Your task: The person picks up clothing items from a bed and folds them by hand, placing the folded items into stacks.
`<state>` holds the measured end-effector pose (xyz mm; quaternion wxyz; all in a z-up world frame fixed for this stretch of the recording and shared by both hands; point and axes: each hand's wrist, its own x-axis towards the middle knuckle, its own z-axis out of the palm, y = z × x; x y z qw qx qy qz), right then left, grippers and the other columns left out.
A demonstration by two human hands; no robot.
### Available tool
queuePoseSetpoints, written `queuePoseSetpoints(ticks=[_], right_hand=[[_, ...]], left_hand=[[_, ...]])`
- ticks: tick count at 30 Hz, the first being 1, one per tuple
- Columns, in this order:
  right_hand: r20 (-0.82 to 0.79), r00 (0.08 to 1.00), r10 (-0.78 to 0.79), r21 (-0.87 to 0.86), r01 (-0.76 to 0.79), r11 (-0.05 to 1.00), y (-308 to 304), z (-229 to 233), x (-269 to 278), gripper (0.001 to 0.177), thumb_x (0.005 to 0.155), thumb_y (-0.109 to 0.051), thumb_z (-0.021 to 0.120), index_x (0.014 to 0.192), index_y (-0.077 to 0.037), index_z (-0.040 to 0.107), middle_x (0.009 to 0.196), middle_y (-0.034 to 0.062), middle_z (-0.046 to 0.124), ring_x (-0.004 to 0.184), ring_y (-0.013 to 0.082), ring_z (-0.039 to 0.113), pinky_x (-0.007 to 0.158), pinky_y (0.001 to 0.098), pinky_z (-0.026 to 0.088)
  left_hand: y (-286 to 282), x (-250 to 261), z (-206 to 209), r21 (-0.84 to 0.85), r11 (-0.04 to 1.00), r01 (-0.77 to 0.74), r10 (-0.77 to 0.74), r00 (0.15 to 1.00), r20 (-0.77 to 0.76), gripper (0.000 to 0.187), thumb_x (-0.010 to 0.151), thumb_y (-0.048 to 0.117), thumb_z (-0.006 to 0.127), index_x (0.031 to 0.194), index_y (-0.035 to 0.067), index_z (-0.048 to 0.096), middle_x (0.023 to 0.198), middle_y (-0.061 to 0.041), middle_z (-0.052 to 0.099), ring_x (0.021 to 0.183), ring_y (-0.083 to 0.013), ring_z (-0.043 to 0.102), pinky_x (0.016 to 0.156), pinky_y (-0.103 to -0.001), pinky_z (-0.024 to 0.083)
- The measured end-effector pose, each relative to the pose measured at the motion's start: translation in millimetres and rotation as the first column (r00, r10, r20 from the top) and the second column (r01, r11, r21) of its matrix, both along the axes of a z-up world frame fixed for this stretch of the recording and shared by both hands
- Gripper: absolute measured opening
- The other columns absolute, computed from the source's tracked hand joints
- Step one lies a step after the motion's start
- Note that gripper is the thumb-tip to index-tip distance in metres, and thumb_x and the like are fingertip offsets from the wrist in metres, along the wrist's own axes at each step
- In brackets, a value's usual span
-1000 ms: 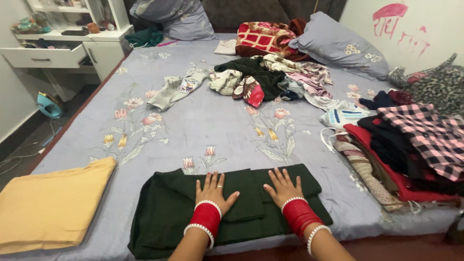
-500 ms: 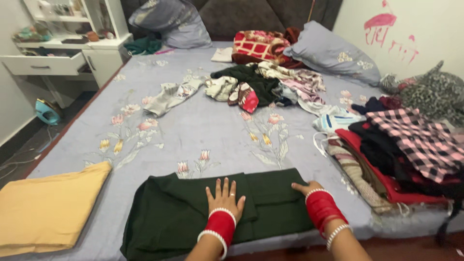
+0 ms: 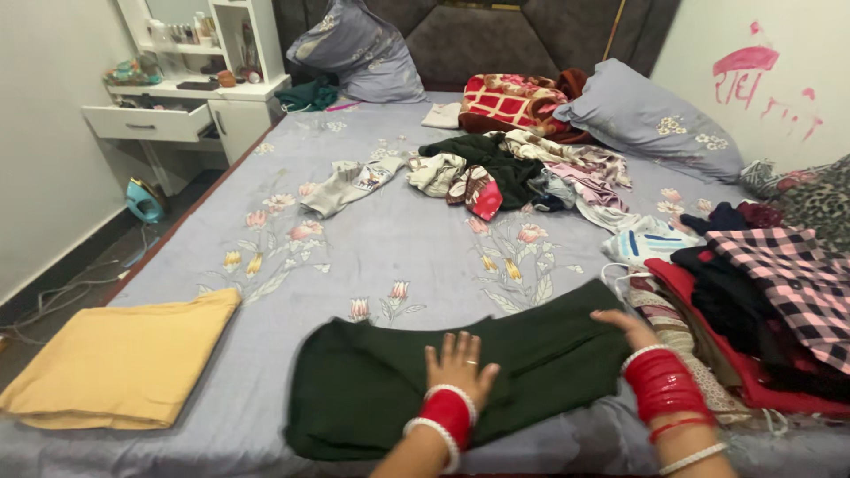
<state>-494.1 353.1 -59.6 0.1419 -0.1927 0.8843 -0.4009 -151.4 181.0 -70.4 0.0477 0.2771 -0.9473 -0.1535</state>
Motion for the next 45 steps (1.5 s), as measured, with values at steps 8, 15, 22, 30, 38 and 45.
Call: queuePoseSetpoints(ticks=[8, 15, 22, 30, 38, 45], right_hand=[[0.233, 0.962, 0.143, -0.286, -0.073, 0.955, -18.4, 64.9, 90.3, 0.045, 0.075, -0.028, 0.077, 0.110, 0.001, 0.078, 0.090, 0.0181, 0.078, 0.073, 0.0290, 0.072, 0.069, 0.0412, 0.057], [0.071, 0.737, 0.672, -0.433, -0.584, 0.686, -135.8, 50.8, 248.7, 0.077, 0.085, -0.026, 0.076, 0.152, -0.020, 0.039, 0.129, 0.0116, 0.070, 0.105, 0.0208, 0.069, 0.089, 0.0333, 0.055], [-0.382, 0.813, 0.440, 0.194, -0.395, 0.898, -105.7, 18.2, 239.4, 0.062, 0.098, -0.049, 0.058, 0.154, -0.024, 0.047, 0.139, 0.0107, 0.064, 0.129, 0.0296, 0.061, 0.111, 0.0424, 0.050], [-0.433, 0.670, 0.603, 0.505, -0.375, 0.778, -116.8, -7.5, 286.1, 0.066, 0.097, -0.064, 0.042, 0.154, -0.030, 0.040, 0.165, 0.0010, 0.029, 0.155, 0.0279, 0.017, 0.120, 0.0616, 0.019], [-0.363, 0.695, 0.621, 0.620, -0.318, 0.717, -114.0, 20.3, 313.4, 0.080, 0.090, -0.078, 0.041, 0.157, -0.033, 0.034, 0.169, -0.0040, 0.021, 0.158, 0.0243, 0.006, 0.124, 0.0605, 0.006], [-0.362, 0.678, 0.640, 0.659, -0.300, 0.690, -116.8, 19.1, 320.5, 0.084, 0.088, -0.079, 0.042, 0.158, -0.033, 0.032, 0.169, -0.0016, 0.019, 0.157, 0.0268, 0.005, 0.122, 0.0643, 0.005]], left_hand=[[25.0, -46.5, -48.3, 0.322, 0.904, 0.283, -0.209, 0.947, -0.244, 0.077, 0.102, 0.060, 0.013, 0.154, 0.012, 0.043, 0.166, -0.006, 0.037, 0.158, -0.0259, 0.024, 0.128, -0.058, 0.010], [-67.3, 60.5, -10.9, 0.709, -0.332, 0.623, 0.782, 0.602, -0.162, 0.112, 0.085, 0.091, 0.035, 0.146, -0.003, 0.045, 0.149, -0.021, 0.056, 0.137, -0.0315, 0.050, 0.114, -0.045, 0.035], [-99.4, 89.6, -36.3, 0.929, -0.165, 0.331, 0.583, 0.793, -0.179, 0.064, 0.082, 0.024, 0.082, 0.129, -0.016, 0.064, 0.124, -0.028, 0.071, 0.103, -0.0354, 0.071, 0.092, -0.043, 0.058], [-146.6, 135.7, -59.8, 0.980, -0.057, 0.191, 0.742, 0.665, -0.087, 0.045, 0.073, 0.007, 0.072, 0.115, -0.003, 0.062, 0.104, -0.025, 0.072, 0.094, -0.0408, 0.070, 0.086, -0.053, 0.060], [-184.1, 127.5, -106.1, 0.822, 0.515, -0.243, 0.556, 0.825, -0.104, 0.057, 0.074, 0.015, 0.080, 0.123, -0.008, 0.064, 0.113, -0.026, 0.074, 0.104, -0.0369, 0.072, 0.095, -0.043, 0.058], [-97.6, 129.8, 38.0, -0.057, 0.888, -0.457, 0.405, 0.833, -0.377, 0.048, 0.081, 0.009, 0.066, 0.129, 0.008, 0.063, 0.121, -0.016, 0.068, 0.114, -0.0350, 0.064, 0.097, -0.046, 0.051]])
